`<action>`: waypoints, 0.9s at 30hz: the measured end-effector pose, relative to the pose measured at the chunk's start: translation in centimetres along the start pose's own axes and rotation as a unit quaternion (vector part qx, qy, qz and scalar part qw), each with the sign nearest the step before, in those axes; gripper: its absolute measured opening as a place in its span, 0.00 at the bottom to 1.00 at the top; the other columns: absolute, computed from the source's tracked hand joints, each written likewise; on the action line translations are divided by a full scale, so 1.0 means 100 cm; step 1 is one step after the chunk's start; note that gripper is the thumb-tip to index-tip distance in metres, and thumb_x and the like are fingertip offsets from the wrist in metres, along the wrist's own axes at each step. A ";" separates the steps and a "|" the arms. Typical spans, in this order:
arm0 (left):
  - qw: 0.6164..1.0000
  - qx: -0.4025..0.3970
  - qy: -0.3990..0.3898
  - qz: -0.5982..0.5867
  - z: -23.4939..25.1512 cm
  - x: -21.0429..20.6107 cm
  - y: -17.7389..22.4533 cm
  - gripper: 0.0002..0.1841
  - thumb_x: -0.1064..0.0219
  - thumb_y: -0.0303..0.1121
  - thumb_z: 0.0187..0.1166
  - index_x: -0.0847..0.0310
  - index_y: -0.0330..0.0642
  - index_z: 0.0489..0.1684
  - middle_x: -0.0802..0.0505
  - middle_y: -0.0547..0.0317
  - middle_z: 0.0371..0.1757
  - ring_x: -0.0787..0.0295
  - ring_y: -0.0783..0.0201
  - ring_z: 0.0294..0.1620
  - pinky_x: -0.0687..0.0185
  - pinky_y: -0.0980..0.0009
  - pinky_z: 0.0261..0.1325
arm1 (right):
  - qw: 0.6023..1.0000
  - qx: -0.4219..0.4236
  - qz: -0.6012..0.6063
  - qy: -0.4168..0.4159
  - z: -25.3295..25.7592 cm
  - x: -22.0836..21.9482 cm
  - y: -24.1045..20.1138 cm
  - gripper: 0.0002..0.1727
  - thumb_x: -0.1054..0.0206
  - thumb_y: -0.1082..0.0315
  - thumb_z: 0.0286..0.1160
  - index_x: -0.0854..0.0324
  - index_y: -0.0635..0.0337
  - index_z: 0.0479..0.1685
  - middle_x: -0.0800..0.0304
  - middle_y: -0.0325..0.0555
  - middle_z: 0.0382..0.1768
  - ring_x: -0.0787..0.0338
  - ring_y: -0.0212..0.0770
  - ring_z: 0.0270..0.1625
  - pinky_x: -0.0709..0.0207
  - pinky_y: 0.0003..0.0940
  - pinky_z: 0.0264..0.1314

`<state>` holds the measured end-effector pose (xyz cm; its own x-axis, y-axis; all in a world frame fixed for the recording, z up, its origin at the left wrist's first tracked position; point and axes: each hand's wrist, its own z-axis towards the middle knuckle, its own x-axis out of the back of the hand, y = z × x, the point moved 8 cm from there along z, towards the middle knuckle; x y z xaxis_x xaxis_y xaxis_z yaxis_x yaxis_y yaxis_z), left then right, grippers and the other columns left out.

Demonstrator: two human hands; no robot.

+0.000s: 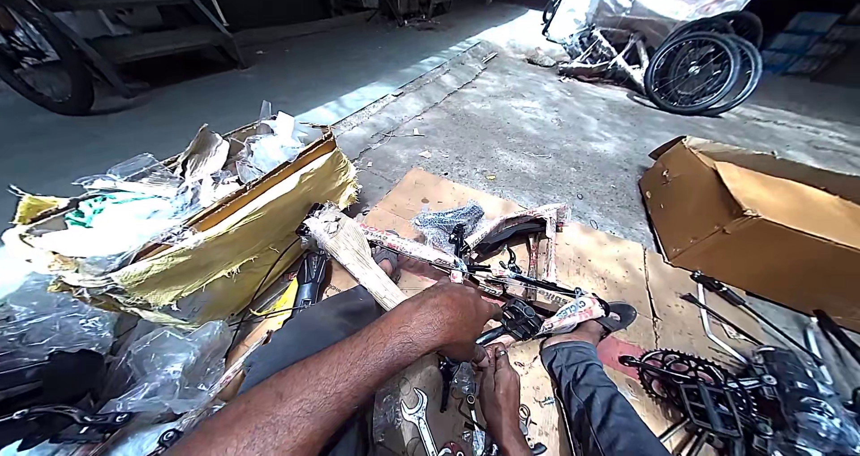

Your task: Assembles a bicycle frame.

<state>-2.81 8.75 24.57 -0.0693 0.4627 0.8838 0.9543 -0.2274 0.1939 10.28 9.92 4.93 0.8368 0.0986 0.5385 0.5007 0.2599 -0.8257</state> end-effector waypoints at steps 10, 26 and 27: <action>1.000 -0.020 -0.006 0.003 -0.007 -0.008 0.001 0.34 0.27 0.58 0.75 0.26 0.60 0.82 0.09 0.52 0.59 0.14 0.49 0.62 0.25 0.44 0.66 | 0.961 -0.182 0.208 0.016 0.010 -0.009 0.039 0.24 0.57 0.63 0.96 0.16 0.65 0.42 0.04 0.46 0.32 0.04 0.39 0.33 0.08 0.37 0.41; 0.997 -0.022 0.065 0.031 0.059 -0.006 -0.011 0.35 0.23 0.55 0.72 0.25 0.60 0.82 0.24 0.48 0.82 0.24 0.43 0.77 0.20 0.43 0.68 | 0.908 -0.345 0.195 -0.136 -0.021 -0.022 0.082 0.22 0.46 0.56 0.94 0.15 0.67 0.51 0.05 0.53 0.34 0.03 0.47 0.33 0.06 0.45 0.40; 0.997 -0.021 0.060 0.044 0.069 -0.010 -0.012 0.35 0.23 0.53 0.72 0.25 0.59 0.81 0.26 0.47 0.84 0.26 0.42 0.79 0.20 0.42 0.68 | 0.884 -0.378 0.238 -0.138 -0.033 -0.026 0.092 0.21 0.43 0.57 0.93 0.15 0.69 0.52 0.05 0.55 0.35 0.03 0.48 0.35 0.07 0.45 0.41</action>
<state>-1.85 14.43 20.55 -0.0225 0.3350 0.9420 0.9454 -0.2993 0.1290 13.46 8.90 -4.62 0.9588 0.2820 0.0332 0.1981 -0.5809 -0.7895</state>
